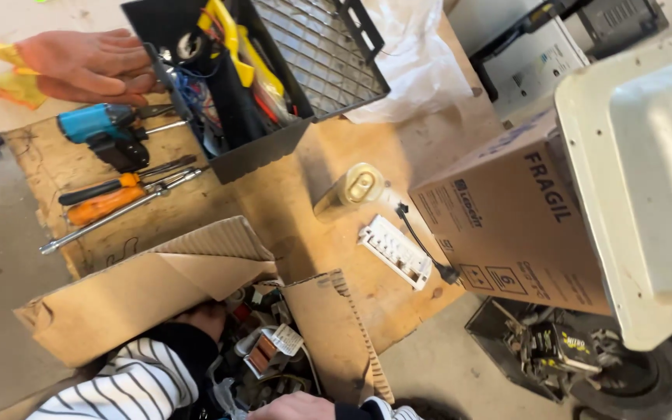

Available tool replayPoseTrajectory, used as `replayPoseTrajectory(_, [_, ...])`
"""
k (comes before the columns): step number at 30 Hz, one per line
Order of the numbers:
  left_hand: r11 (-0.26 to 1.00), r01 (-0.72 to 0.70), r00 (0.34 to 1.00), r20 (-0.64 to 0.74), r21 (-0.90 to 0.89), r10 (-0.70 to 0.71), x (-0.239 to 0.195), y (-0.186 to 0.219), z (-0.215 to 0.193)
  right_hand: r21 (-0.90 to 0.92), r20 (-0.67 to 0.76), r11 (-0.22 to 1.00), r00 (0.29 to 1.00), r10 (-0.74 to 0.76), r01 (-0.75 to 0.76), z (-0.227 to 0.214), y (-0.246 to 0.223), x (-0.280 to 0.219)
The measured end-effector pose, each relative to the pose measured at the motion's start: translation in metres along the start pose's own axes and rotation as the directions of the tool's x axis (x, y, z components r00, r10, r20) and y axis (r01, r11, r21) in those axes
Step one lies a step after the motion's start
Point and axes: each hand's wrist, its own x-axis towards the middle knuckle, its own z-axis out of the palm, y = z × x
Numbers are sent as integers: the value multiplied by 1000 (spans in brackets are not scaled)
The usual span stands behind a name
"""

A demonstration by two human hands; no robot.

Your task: Sorting through a box of various electromechanical components and wires.

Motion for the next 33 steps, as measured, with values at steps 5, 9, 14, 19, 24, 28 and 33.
replayPoseTrajectory(5, [986, 139, 985, -90, -95, -147, 14, 4, 11, -106, 218, 994, 974, 60, -38, -62, -125, -10])
replayPoseTrajectory(9, [977, 169, 981, -77, -131, -180, 21, -6, 39, -118, 174, 993, 985, 10, 10, -58, -113, -10])
replayPoseTrajectory(14, [965, 218, 973, -42, -149, -226, 39, -35, 149, -295, -134, 890, 907, -399, 348, -23, -82, -21])
replayPoseTrajectory(19, [932, 288, 949, -64, -221, -308, 30, -37, 139, -441, -418, 829, 738, -529, 344, -24, -106, -32])
replayPoseTrajectory(24, [903, 278, 936, -117, -327, -331, 27, -35, 111, -390, -448, 880, 779, -439, 271, -25, -107, -34])
replayPoseTrajectory(28, [877, 247, 926, -166, -413, -339, 33, -34, 103, -352, -342, 880, 832, -438, 319, -32, -104, -36])
replayPoseTrajectory(33, [832, 203, 910, -214, -517, -355, 33, -37, 118, -371, -293, 878, 859, -419, 302, -30, -105, -37])
